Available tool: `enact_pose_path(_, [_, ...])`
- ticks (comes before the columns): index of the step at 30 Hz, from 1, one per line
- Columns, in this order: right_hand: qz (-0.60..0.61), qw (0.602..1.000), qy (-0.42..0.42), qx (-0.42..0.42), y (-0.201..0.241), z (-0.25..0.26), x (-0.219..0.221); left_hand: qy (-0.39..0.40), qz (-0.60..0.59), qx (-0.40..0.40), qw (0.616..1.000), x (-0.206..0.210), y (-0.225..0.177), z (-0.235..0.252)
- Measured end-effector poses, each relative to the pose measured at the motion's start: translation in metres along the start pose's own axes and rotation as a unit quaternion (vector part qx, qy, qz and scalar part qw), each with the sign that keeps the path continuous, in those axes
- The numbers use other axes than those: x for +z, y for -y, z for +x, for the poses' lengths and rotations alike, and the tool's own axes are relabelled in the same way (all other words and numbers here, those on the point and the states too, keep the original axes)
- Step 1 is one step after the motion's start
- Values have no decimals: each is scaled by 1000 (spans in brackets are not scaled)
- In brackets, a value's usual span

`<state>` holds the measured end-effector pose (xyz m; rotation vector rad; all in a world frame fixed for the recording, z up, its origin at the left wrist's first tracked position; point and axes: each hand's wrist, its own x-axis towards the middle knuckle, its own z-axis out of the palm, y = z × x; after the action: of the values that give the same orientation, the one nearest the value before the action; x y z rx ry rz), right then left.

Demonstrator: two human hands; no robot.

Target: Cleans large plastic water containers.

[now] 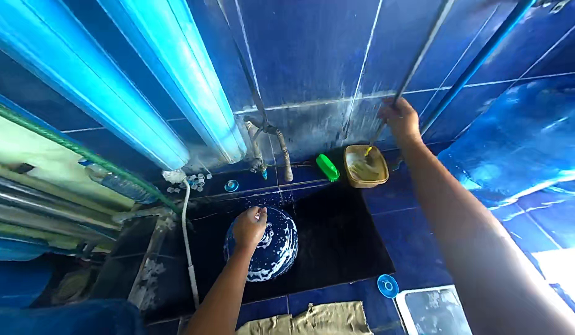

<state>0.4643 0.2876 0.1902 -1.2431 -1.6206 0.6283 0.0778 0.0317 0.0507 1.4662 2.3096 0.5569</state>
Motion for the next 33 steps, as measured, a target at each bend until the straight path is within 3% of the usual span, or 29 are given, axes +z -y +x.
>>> enact_pose_path(3, [118, 988, -87, -37, 40, -24, -30, -48, -77, 69, 993, 7, 16, -7])
enact_pose_path(7, [217, 952, -162, -142, 154, -76, -22, -102, -253, 196, 942, 15, 35, -8])
enact_pose_path(11, [363, 917, -139, -94, 242, -138, 55, -79, -522, 138, 838, 16, 39, -2])
enact_pose_path(17, [404, 908, -77, -85, 286, -195, 165, -36, -625, 58, 778, 11, 38, -4])
enact_pose_path(20, [390, 912, -42, -122, 278, -207, 204, -31, -587, 82, 805, 8, 41, -6])
enact_pose_path(25, [340, 938, 10, -75, 244, -236, 248, -45, -360, 244, 900, 23, 66, 1])
enact_pose_path(29, [297, 955, 16, 3, 213, -243, 277, 20, -231, 198, 952, 8, 60, -3])
enact_pose_path(33, [295, 956, 11, 2, 263, -206, 252, 84, -228, 193, 950, -7, 64, 4])
